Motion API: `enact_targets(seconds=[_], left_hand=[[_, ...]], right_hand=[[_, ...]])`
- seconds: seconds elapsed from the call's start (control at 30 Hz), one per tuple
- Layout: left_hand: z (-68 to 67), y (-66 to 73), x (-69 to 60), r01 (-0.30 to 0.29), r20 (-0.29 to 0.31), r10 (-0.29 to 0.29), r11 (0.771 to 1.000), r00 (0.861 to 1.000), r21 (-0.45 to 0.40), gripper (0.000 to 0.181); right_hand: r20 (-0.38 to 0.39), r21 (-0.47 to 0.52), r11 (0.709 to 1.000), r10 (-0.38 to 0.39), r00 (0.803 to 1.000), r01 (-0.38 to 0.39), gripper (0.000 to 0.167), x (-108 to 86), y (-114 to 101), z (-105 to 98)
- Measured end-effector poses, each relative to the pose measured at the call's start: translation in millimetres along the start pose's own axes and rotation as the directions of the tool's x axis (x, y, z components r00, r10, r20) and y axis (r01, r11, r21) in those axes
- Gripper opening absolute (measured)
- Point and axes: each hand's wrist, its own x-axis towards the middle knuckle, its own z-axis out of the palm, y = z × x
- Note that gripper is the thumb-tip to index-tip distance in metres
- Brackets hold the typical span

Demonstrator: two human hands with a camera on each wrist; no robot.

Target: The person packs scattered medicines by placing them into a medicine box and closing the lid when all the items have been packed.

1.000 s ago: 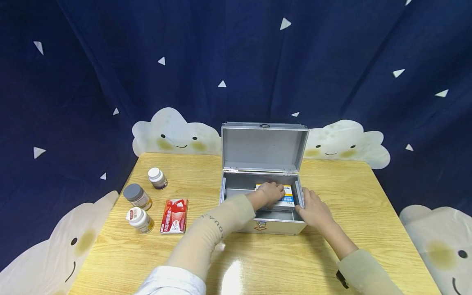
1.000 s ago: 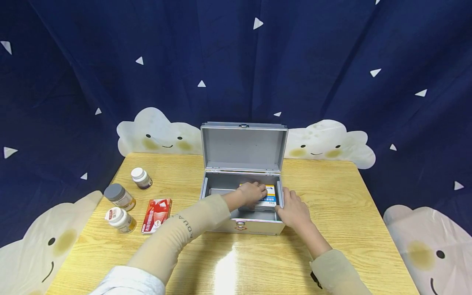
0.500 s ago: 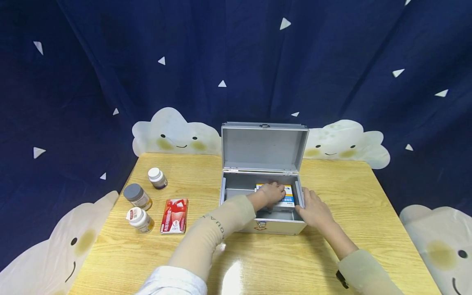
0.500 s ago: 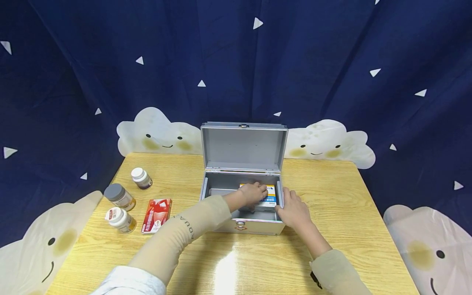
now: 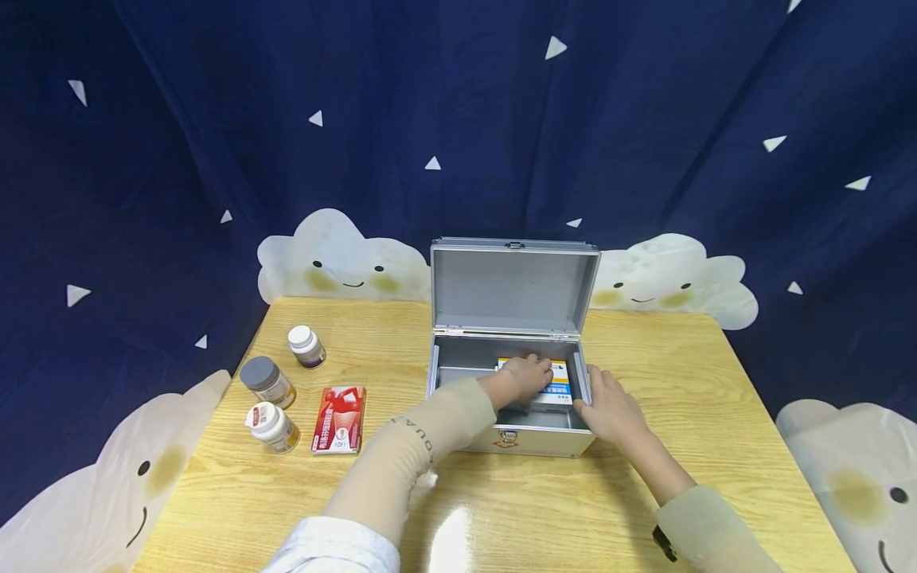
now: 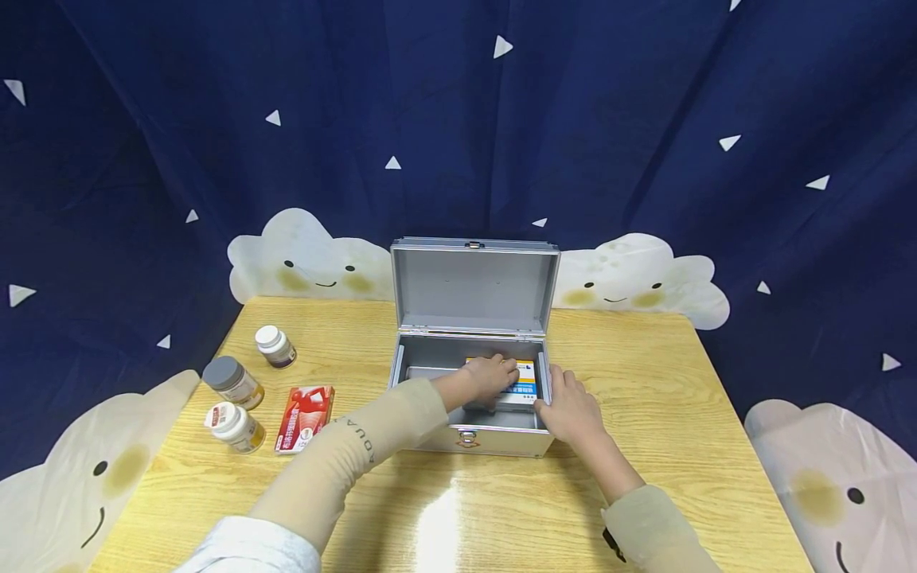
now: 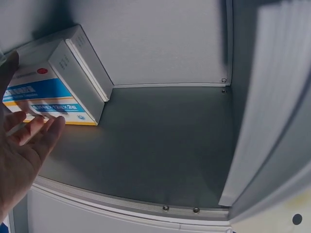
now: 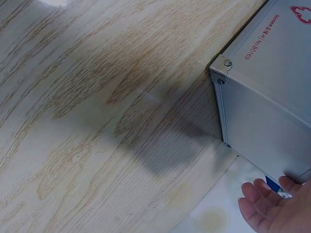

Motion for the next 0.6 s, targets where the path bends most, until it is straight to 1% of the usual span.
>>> enact_targets(seconds=[0.27, 0.4, 0.5, 0.6], left_hand=[[-4.3, -5.8, -4.9, 0.015, 0.033, -0.011, 0.994, 0.999, -0.105, 0.067], [-6.0, -9.7, -6.1, 0.027, 0.062, -0.017, 0.988, 0.998, -0.151, 0.066], [-9.9, -12.1, -8.6, 0.043, 0.088, -0.026, 0.98, 0.996, -0.194, 0.067], [-16.8, -13.7, -13.2, 0.062, 0.106, -0.038, 0.97, 0.994, -0.234, 0.067]], right_hand=[[0.006, -0.005, 1.0, 0.002, 1.0, -0.002, 0.066, 0.5, -1, 0], [0.008, -0.007, 1.0, 0.003, 1.0, -0.003, 0.066, 0.5, -1, 0], [0.01, -0.008, 1.0, 0.008, 1.0, -0.008, 0.066, 0.2, -1, 0], [0.01, -0.007, 1.0, 0.009, 1.0, -0.009, 0.066, 0.0, -1, 0]])
